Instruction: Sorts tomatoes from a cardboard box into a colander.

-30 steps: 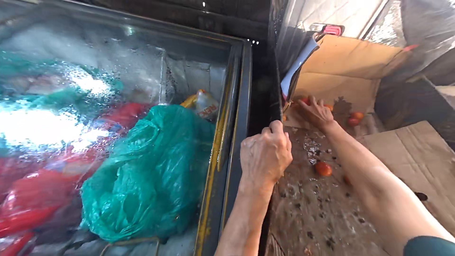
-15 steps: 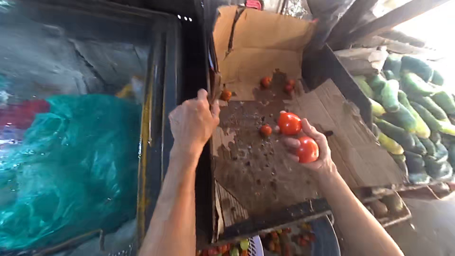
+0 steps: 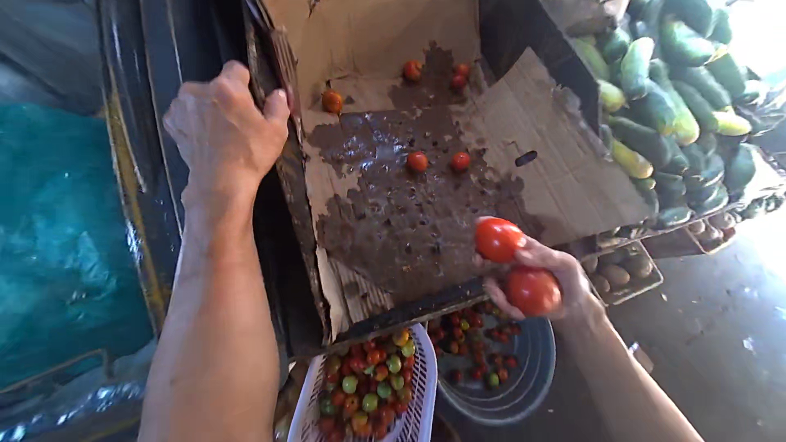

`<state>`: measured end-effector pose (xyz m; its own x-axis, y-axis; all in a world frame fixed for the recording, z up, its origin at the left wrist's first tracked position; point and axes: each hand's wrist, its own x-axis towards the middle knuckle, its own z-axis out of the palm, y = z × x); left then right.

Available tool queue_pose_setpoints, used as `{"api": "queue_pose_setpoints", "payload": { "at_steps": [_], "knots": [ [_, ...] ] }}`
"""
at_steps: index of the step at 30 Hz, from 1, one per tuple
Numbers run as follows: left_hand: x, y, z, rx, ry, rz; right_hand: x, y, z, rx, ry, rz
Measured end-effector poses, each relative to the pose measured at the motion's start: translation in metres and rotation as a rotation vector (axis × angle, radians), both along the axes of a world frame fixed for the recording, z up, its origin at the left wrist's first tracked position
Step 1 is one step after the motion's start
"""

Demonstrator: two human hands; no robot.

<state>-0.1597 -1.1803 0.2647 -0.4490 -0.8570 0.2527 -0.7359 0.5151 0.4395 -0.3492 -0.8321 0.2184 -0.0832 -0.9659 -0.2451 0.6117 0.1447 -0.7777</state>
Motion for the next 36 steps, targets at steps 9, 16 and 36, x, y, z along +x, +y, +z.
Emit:
{"api": "queue_pose_setpoints", "payload": {
  "at_steps": [9, 16, 36],
  "knots": [
    [-0.004, -0.006, -0.004, -0.035, -0.006, 0.023, 0.123, 0.071, -0.162, 0.817, -0.007, 0.034],
    [-0.001, 0.000, 0.001, -0.021, -0.006, 0.012, 0.148, 0.026, -0.164, 0.391, 0.795, 0.732],
    [0.005, -0.004, -0.017, -0.223, 0.143, -0.028, -0.065, -0.427, -0.040, -0.044, 1.844, 0.219]
  ]
}}
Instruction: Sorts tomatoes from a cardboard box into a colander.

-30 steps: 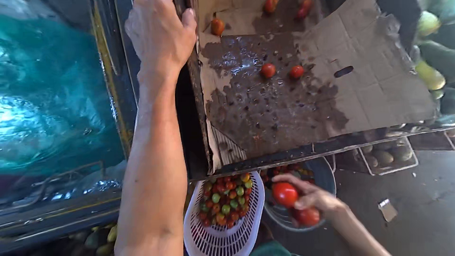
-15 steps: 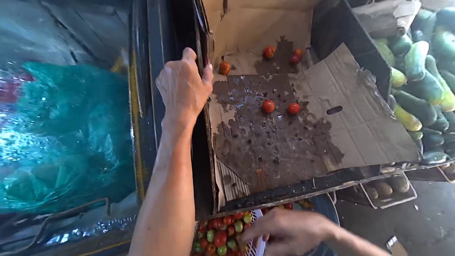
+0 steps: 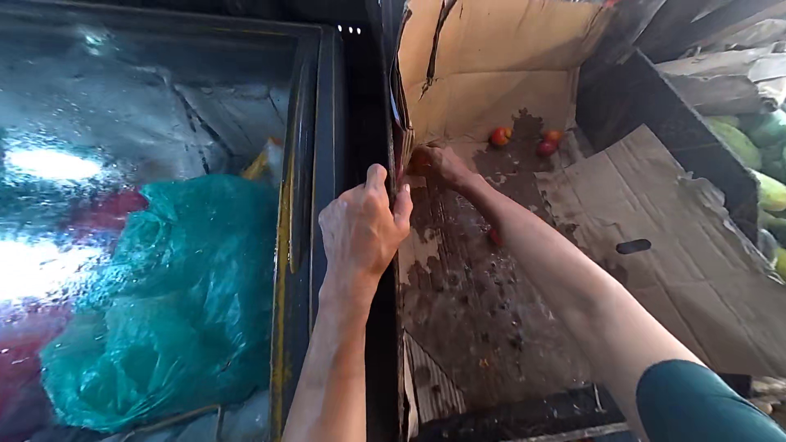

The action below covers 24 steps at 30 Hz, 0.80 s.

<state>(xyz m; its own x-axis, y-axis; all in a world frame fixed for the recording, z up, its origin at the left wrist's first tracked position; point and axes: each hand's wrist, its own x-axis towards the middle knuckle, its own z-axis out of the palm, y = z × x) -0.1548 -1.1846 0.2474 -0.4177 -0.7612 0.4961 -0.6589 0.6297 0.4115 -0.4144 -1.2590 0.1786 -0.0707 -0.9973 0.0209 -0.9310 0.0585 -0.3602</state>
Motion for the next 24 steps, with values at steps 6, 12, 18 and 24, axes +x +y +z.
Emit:
{"api": "queue_pose_setpoints", "payload": {
  "at_steps": [6, 12, 18, 24],
  "knots": [
    [-0.003, -0.003, -0.006, -0.080, -0.015, 0.037, -0.050, 0.005, -0.006, -0.208, -0.681, -0.221],
    [-0.004, -0.002, -0.008, -0.118, -0.015, 0.060, -0.163, 0.040, 0.027, -0.552, -0.859, -0.858],
    [-0.007, -0.002, -0.010, -0.161, 0.002, 0.065, -0.218, 0.088, 0.026, 0.062, 0.060, -0.815],
    [-0.007, -0.002, -0.012, -0.170, 0.015, 0.062, -0.236, 0.086, 0.014, 0.075, -0.031, -0.748]
  ]
}}
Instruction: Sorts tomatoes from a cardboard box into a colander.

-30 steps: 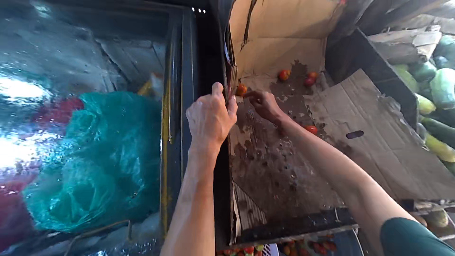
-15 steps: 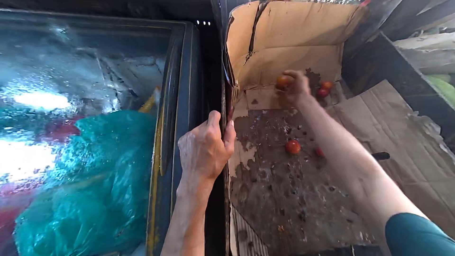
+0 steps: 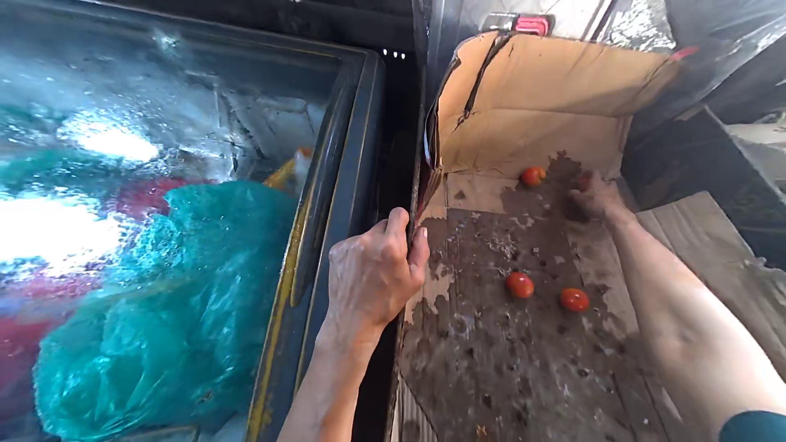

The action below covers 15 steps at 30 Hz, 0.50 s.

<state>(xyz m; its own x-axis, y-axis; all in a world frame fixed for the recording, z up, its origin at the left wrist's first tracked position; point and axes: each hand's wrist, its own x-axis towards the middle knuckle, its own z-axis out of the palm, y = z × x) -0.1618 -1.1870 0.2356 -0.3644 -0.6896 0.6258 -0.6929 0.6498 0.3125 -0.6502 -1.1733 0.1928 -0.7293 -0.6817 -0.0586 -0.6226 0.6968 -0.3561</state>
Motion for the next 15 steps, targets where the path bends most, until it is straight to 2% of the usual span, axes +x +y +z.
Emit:
{"api": "queue_pose_setpoints", "payload": {
  "at_steps": [2, 3, 5, 7, 10, 12, 15],
  "knots": [
    [0.001, 0.000, 0.000, 0.011, -0.006, -0.011, 0.006, 0.011, -0.001, -0.264, -0.204, 0.000],
    [0.001, -0.001, 0.000, 0.013, -0.008, -0.015, 0.012, 0.020, 0.000, -0.432, -0.398, -0.005],
    [0.001, -0.001, 0.001, 0.026, -0.014, -0.024, 0.038, 0.045, 0.006, -0.770, -0.973, 0.020],
    [0.002, -0.001, 0.002, 0.049, -0.022, -0.036, 0.070, 0.076, 0.010, -0.965, -1.438, 0.169],
    [0.004, -0.001, 0.003, 0.094, -0.037, -0.055, 0.107, 0.114, 0.009, -1.057, -1.791, 0.472],
    [0.006, 0.000, 0.004, 0.117, -0.047, -0.059, 0.131, 0.133, 0.013, -1.046, -1.892, 0.634],
    [0.007, 0.003, 0.010, 0.180, -0.067, -0.055, 0.173, 0.166, 0.022, -0.995, -2.036, 0.765]
  ]
}}
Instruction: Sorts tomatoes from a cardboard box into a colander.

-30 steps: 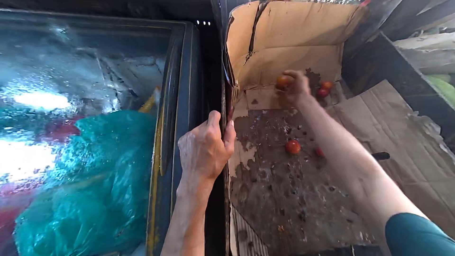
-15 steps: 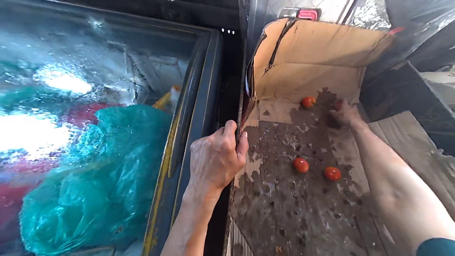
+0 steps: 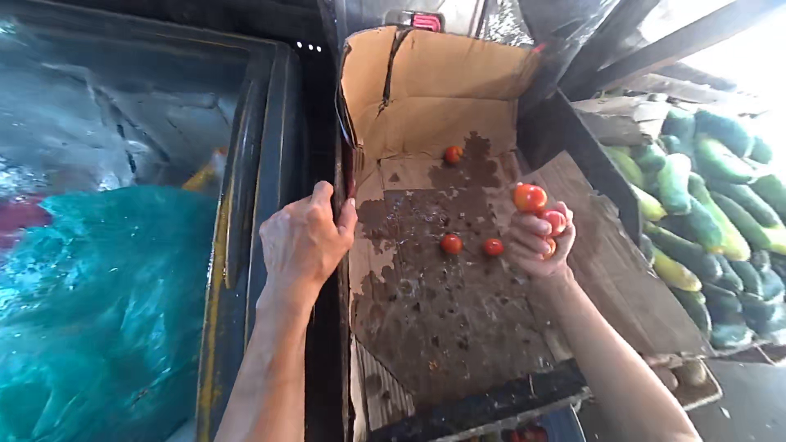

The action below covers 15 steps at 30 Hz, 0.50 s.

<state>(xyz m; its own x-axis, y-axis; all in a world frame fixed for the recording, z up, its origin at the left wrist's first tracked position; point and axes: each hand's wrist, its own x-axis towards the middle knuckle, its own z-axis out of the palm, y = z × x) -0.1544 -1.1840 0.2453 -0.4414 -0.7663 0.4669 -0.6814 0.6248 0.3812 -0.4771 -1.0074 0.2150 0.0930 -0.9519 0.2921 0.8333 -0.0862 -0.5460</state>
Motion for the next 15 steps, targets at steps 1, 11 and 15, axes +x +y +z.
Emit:
{"api": "queue_pose_setpoints", "payload": {
  "at_steps": [1, 11, 15],
  "knots": [
    [0.000, 0.001, 0.003, 0.039, -0.009, 0.003, 0.018, 0.014, 0.004, 0.033, -0.028, 0.037],
    [-0.003, 0.003, 0.025, 0.265, -0.103, 0.042, 0.211, 0.192, -0.088, 0.730, 0.376, 0.588],
    [-0.003, 0.003, 0.022, 0.225, -0.097, 0.020, 0.265, 0.212, -0.161, 1.166, 0.771, 0.490]
  ]
}}
